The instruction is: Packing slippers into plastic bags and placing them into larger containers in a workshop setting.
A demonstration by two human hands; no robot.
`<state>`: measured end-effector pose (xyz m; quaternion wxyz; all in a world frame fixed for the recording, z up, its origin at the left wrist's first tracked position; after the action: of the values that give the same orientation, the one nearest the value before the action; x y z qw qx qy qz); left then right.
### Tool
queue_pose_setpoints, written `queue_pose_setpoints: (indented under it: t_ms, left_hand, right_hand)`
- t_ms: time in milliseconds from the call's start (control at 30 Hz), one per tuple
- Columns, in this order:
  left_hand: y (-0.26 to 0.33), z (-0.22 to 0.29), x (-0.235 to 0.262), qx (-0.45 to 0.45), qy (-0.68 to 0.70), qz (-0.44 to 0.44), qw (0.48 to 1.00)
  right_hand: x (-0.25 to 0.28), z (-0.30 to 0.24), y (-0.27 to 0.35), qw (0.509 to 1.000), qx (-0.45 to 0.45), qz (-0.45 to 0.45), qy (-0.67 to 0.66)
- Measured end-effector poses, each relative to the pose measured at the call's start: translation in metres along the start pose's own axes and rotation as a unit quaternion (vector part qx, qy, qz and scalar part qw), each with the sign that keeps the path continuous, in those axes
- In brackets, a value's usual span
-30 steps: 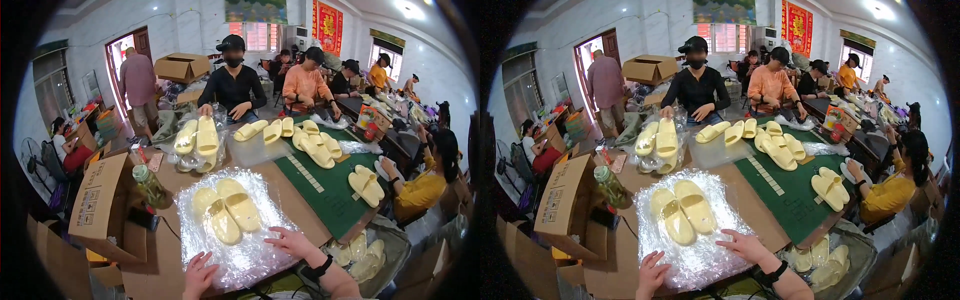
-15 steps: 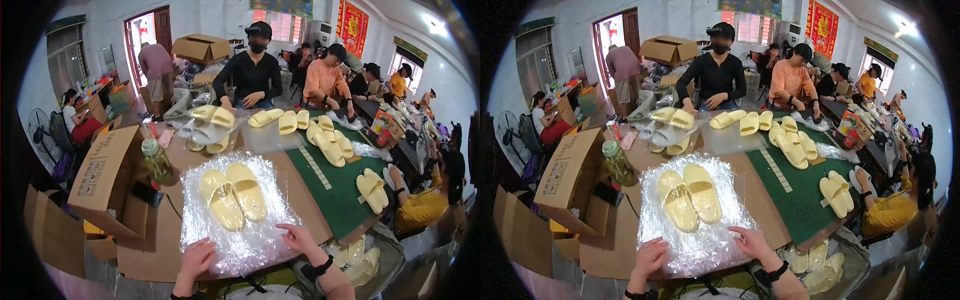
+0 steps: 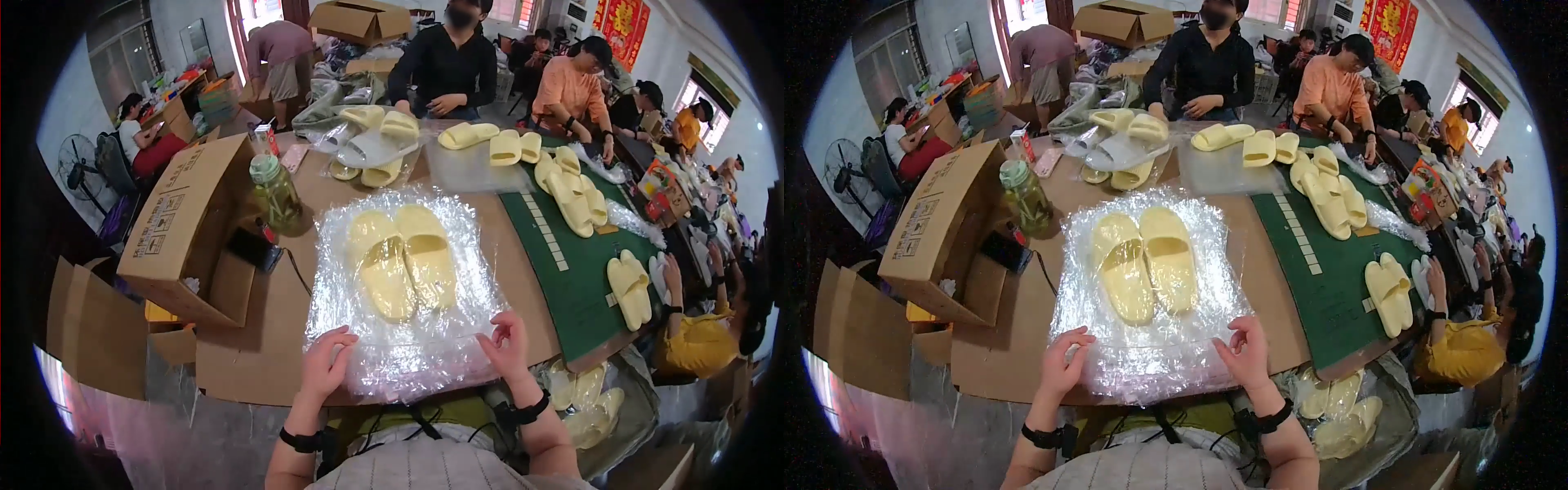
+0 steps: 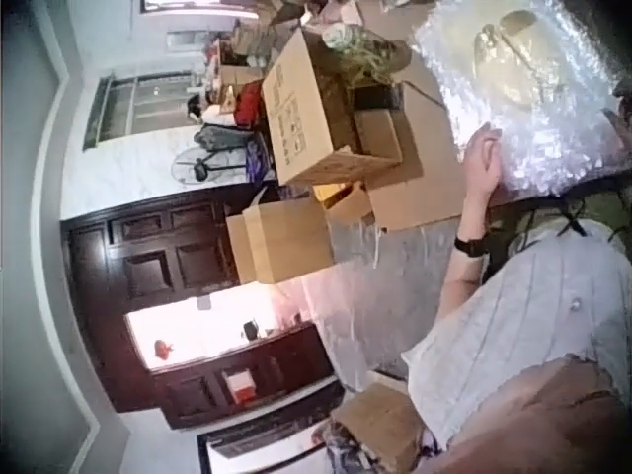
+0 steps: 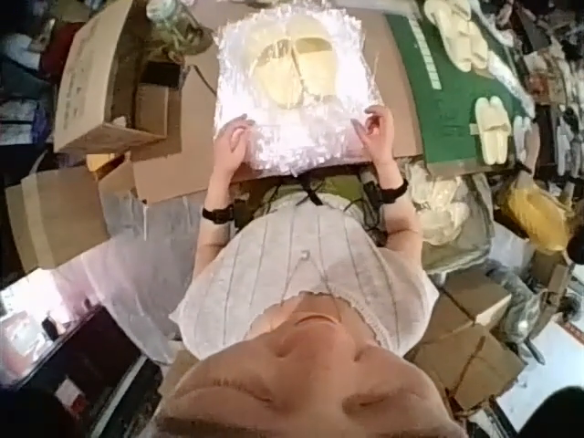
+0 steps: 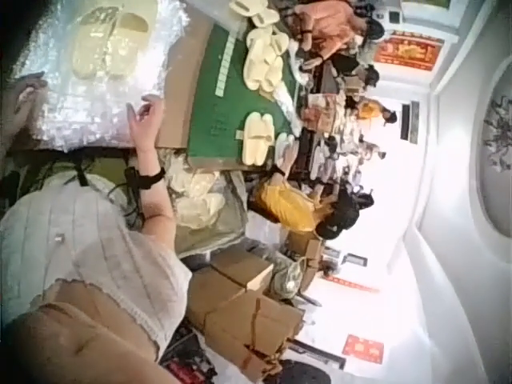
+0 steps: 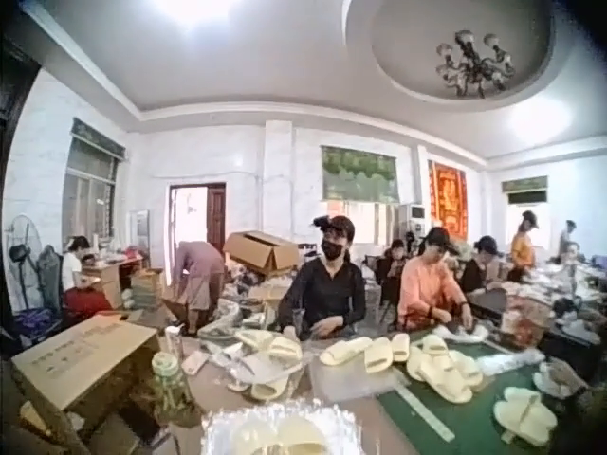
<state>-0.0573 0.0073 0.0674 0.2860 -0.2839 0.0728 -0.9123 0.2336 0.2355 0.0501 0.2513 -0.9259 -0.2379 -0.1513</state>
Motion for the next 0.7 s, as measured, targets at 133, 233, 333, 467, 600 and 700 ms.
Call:
queue_pose_setpoints:
  t_ms: [133,233,333,467,600,700]
  left_hand:
    - [0.005,-0.001,0.002,-0.015,0.010,-0.027,0.999]
    - [0.005,0.002,0.002,-0.050,-0.011,-0.045,0.998]
    - [0.005,0.000,0.003,-0.069,-0.020,-0.055,0.996]
    - [0.007,-0.010,0.005,-0.035,0.005,-0.074,0.997]
    - [0.006,-0.008,0.003,0.019,0.005,-0.079,0.997]
    - [0.007,-0.011,0.003,0.018,0.004,-0.080,0.997]
  right_hand:
    - [-0.003,-0.013,0.003,0.999,-0.027,-0.034,0.013]
    - [-0.003,-0.018,0.005,0.998,0.034,-0.022,0.039]
    - [-0.001,-0.024,0.004,0.989,0.120,-0.036,0.080]
    - [0.001,-0.028,-0.004,0.975,0.157,-0.125,0.095]
    - [0.002,-0.030,-0.006,0.968,0.162,-0.152,0.117]
    - [-0.001,-0.015,-0.008,0.975,0.096,-0.172,0.106]
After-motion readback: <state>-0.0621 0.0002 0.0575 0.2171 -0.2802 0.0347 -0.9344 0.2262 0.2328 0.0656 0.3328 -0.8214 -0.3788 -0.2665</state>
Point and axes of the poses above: each hand's wrist, its own y-axis away from the middle knuckle, its own x-axis out of the back of the hand, z = x × y, the point moved 5 cm from there along -y, towards the middle knuckle, and after that the axes turned 3 degrees about -z, right-handed, at the moved point
